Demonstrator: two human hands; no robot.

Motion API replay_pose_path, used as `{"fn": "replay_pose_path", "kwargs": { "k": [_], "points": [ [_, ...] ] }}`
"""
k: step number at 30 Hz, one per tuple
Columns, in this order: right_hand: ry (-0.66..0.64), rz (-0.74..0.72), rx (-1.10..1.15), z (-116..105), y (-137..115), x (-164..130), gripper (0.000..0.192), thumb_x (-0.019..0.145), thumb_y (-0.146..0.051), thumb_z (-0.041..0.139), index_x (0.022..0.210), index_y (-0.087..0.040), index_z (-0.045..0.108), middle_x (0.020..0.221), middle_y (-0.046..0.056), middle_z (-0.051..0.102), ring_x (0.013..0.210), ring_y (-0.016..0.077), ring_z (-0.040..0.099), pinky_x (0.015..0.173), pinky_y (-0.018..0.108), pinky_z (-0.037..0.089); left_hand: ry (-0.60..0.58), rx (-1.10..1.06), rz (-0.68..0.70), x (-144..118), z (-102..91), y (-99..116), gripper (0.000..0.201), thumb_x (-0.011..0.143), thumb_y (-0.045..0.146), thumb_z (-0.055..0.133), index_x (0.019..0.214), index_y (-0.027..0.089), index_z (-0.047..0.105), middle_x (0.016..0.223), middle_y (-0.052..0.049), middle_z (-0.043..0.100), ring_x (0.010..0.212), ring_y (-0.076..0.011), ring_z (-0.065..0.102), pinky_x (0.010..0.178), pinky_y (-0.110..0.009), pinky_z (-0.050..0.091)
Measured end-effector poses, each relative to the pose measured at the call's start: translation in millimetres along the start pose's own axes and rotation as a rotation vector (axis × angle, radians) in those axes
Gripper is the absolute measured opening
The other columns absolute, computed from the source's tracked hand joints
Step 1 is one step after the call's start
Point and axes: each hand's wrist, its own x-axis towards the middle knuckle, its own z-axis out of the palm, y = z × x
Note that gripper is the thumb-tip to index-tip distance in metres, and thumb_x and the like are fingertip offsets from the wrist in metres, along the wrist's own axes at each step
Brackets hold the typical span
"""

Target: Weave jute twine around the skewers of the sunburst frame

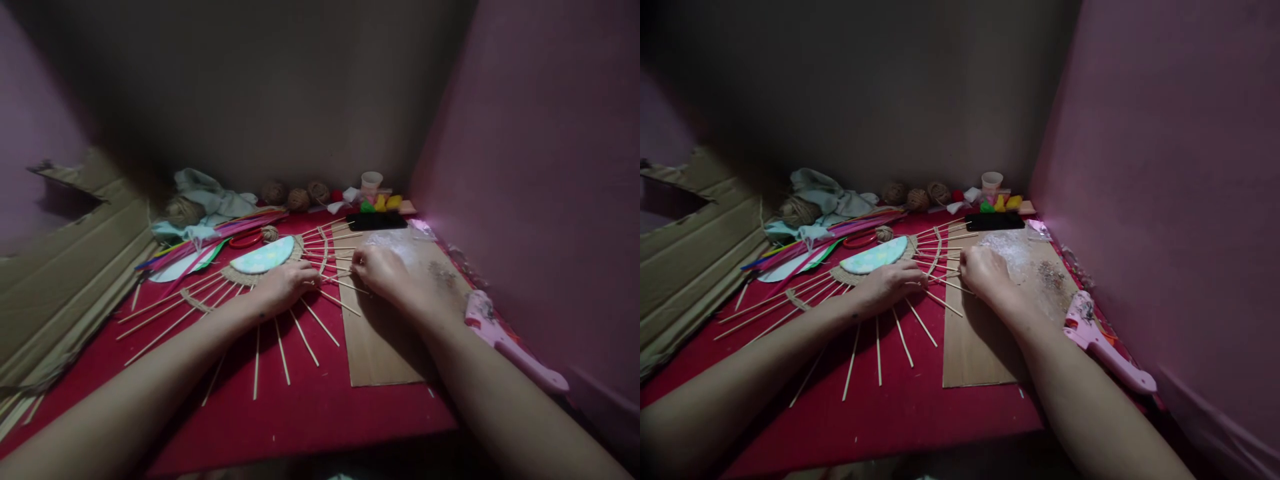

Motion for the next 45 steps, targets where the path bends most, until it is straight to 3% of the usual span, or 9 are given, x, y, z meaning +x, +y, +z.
{"fn": "replay_pose_path", "kwargs": {
  "k": [7,13,18,27,29,33,37,41,45],
  "points": [
    [-0.108,0.01,0.068,-10,3,-3,0.021,0.072,-0.011,0.051,0.075,-0.018,0.071,0.068,0.006,0.065,0.055,0.0131,0.051,0.05,0.025,0.03,-0.096,0.205,0.017,-3,-4.7,6,0.023,0.093,0.024,0.038,0.09,0.019,0.061,0.087,-0.005,0.056,0.073,-0.0143,0.052,0.06,-0.026,0.037],
    [-0.061,-0.061,0.211,-19,8,-4,0.014,0.073,-0.015,0.055,0.072,-0.017,0.069,0.069,0.004,0.066,0.063,0.0127,0.055,0.055,0.024,0.035,-0.116,0.284,0.04,-2,-6.6,6,0.023,0.093,0.02,0.033,0.089,0.017,0.055,0.087,-0.006,0.054,0.076,-0.0163,0.049,0.062,-0.027,0.036],
    [-0.309,-0.122,0.25,-31,17,-8,0.013,0.069,-0.013,0.055,0.067,-0.016,0.067,0.059,0.0,0.062,0.058,0.0113,0.053,0.051,0.022,0.035,-0.057,0.254,0.014,-3,-9.8,4,0.018,0.092,0.02,0.037,0.089,0.018,0.054,0.089,-0.005,0.053,0.077,-0.0152,0.048,0.062,-0.027,0.035],
    [-0.428,-0.094,0.119,-39,22,-12,0.013,0.067,-0.018,0.059,0.07,-0.018,0.071,0.064,0.002,0.067,0.062,0.0139,0.058,0.052,0.022,0.036,-0.006,0.178,0.009,-4,-12.0,3,0.016,0.092,0.018,0.039,0.087,0.017,0.054,0.089,-0.005,0.053,0.074,-0.0131,0.047,0.06,-0.026,0.036],
    [-0.376,-0.067,0.041,-40,20,-13,0.013,0.067,-0.017,0.058,0.07,-0.019,0.071,0.066,0.002,0.067,0.06,0.0136,0.057,0.051,0.023,0.033,0.005,0.156,0.009,-5,-13.4,4,0.016,0.093,0.019,0.04,0.087,0.017,0.054,0.088,-0.005,0.053,0.073,-0.0127,0.047,0.06,-0.026,0.037],
    [-0.116,0.023,-0.241,-45,11,-16,0.017,0.066,-0.011,0.054,0.067,-0.018,0.069,0.068,0.005,0.066,0.058,0.0145,0.051,0.048,0.028,0.024,-0.011,0.14,0.027,-7,-15.2,7,0.016,0.092,0.019,0.041,0.088,0.017,0.056,0.088,-0.005,0.054,0.074,-0.0128,0.048,0.062,-0.026,0.039],
    [0.006,0.008,-0.269,-49,2,-22,0.022,0.074,-0.014,0.048,0.073,-0.019,0.069,0.073,0.006,0.066,0.06,0.0156,0.049,0.049,0.03,0.022,-0.026,0.161,0.025,-9,-12.9,6,0.017,0.092,0.019,0.04,0.089,0.017,0.057,0.087,-0.005,0.054,0.075,-0.0133,0.049,0.063,-0.026,0.039],
    [0.032,0.04,-0.249,-50,-6,-19,0.024,0.077,-0.014,0.046,0.079,-0.019,0.07,0.075,0.008,0.066,0.062,0.0161,0.051,0.051,0.029,0.025,-0.067,0.196,0.015,-9,-8.9,7,0.018,0.092,0.021,0.041,0.087,0.017,0.057,0.088,-0.005,0.054,0.077,-0.0145,0.049,0.063,-0.026,0.037],
    [0.008,0.013,-0.257,-40,-7,2,0.025,0.077,-0.013,0.048,0.087,-0.019,0.071,0.075,0.011,0.067,0.065,0.0191,0.058,0.054,0.028,0.03,-0.088,0.123,0.038,-12,-10.4,8,0.021,0.093,0.023,0.038,0.085,0.018,0.057,0.087,-0.004,0.054,0.076,-0.0142,0.049,0.065,-0.026,0.037]
  ]
}}
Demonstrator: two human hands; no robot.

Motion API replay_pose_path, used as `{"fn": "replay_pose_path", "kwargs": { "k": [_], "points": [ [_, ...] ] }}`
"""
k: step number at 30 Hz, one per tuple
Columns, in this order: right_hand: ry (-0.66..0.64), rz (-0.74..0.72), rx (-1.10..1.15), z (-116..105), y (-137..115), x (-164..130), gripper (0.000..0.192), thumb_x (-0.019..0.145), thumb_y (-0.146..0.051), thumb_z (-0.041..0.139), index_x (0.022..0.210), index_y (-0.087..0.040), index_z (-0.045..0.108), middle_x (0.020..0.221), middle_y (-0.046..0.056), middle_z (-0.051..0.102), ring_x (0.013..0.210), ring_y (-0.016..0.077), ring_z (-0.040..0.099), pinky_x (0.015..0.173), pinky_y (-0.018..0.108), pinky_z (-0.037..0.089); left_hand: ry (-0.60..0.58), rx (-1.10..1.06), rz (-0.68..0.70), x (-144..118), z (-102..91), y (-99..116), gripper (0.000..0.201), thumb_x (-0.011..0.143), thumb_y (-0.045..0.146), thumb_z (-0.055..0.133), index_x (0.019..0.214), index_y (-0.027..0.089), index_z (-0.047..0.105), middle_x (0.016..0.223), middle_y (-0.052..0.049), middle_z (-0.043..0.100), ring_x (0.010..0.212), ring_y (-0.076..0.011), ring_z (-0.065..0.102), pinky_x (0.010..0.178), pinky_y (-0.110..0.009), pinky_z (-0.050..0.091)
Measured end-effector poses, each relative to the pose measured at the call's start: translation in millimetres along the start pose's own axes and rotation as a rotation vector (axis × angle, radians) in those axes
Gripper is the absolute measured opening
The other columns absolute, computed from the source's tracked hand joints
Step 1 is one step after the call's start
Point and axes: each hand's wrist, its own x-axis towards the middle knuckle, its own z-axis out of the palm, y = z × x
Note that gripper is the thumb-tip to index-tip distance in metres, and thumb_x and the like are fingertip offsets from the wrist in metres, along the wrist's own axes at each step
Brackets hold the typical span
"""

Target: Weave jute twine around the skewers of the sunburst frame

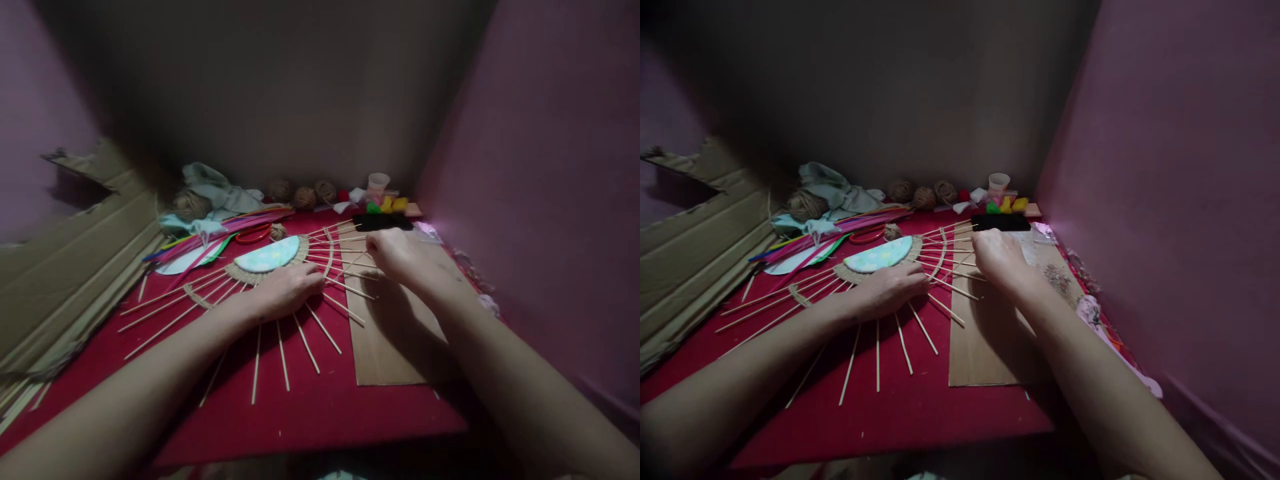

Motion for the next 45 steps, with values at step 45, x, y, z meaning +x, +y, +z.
{"fn": "replay_pose_path", "kwargs": {
  "k": [45],
  "points": [
    [-0.026,-0.353,0.875,56,-125,156,0.017,0.063,-0.017,0.07,0.077,-0.018,0.061,0.075,0.001,0.065,0.075,0.0158,0.058,0.065,0.023,0.042,-0.124,-0.064,-0.051,-9,-6.5,22,0.023,0.086,0.027,0.055,0.103,0.013,0.054,0.098,-0.01,0.059,0.085,-0.0218,0.056,0.073,-0.032,0.046]
  ]
}}
